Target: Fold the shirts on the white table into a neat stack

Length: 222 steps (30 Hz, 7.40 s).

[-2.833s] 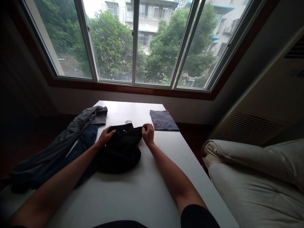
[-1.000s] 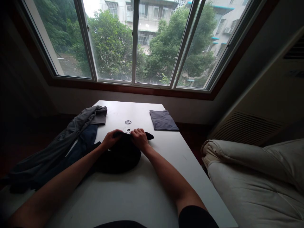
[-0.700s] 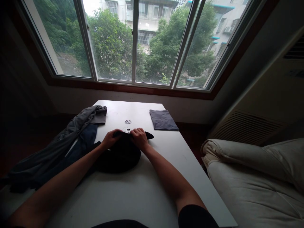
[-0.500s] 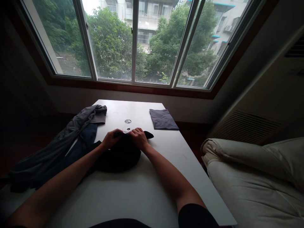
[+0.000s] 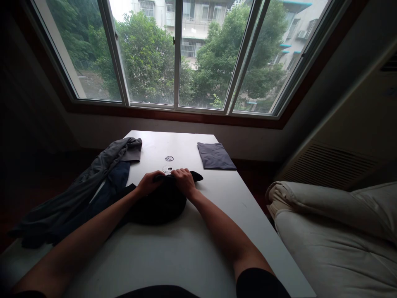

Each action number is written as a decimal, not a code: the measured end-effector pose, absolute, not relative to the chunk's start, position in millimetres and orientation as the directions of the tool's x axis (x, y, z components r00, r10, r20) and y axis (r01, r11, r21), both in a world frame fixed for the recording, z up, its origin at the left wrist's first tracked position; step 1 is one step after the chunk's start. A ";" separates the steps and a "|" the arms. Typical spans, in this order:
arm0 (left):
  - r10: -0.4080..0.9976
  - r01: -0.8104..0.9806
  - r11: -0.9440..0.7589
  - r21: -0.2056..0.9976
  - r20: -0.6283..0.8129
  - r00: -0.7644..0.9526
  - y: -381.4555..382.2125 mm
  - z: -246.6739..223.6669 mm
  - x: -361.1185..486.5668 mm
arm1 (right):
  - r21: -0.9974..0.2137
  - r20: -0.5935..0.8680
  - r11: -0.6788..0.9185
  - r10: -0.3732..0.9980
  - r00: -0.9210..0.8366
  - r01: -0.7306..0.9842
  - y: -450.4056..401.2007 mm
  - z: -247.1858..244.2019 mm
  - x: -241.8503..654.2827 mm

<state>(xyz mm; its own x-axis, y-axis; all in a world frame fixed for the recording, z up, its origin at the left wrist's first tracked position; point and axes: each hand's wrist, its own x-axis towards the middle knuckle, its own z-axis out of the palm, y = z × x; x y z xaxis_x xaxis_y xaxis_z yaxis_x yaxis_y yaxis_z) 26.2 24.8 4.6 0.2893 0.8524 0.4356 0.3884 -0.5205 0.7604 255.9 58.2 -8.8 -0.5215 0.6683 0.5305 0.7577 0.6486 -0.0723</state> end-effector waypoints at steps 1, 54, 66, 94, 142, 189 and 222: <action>0.852 0.388 -0.521 0.760 0.435 0.292 24.9 4.6 26.3 | -0.074 0.531 0.644 0.671 -0.516 0.761 58.3 -8.6 255.9; 0.837 0.457 -0.547 0.702 0.448 0.313 31.2 -8.7 21.0 | -0.042 0.558 0.729 0.585 -0.589 0.684 66.3 -17.1 262.4; 0.831 0.439 -0.555 0.706 0.448 0.330 29.5 -5.9 22.2 | -0.042 0.582 0.654 0.631 -0.513 0.756 69.0 -21.8 262.7; 0.841 0.490 -0.540 0.684 0.444 0.309 30.5 -6.1 20.7 | -0.009 0.551 0.665 0.627 -0.551 0.747 69.7 -18.2 266.0; 0.800 0.803 -0.536 0.262 0.461 0.384 28.6 -2.7 18.2 | 0.076 0.396 0.656 0.671 -0.627 0.751 60.6 -5.8 260.6; 0.984 0.021 -0.119 0.993 0.121 -0.127 62.4 -14.1 -14.2 | -0.737 0.484 0.569 0.821 -0.301 0.366 96.5 -38.2 285.9; 0.958 0.185 -0.287 0.940 0.281 0.060 66.9 -21.5 -15.2 | -0.710 0.487 0.473 0.865 -0.121 0.522 98.1 -42.1 286.6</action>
<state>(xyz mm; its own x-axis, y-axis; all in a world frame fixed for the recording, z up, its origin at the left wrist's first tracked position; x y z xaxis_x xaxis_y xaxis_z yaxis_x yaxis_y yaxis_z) -15.2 66.9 -21.5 0.0595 0.9579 0.2808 0.1847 -0.2870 0.9400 286.6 98.1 -42.1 -0.1215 0.8647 0.4873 0.5217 0.4733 -0.7098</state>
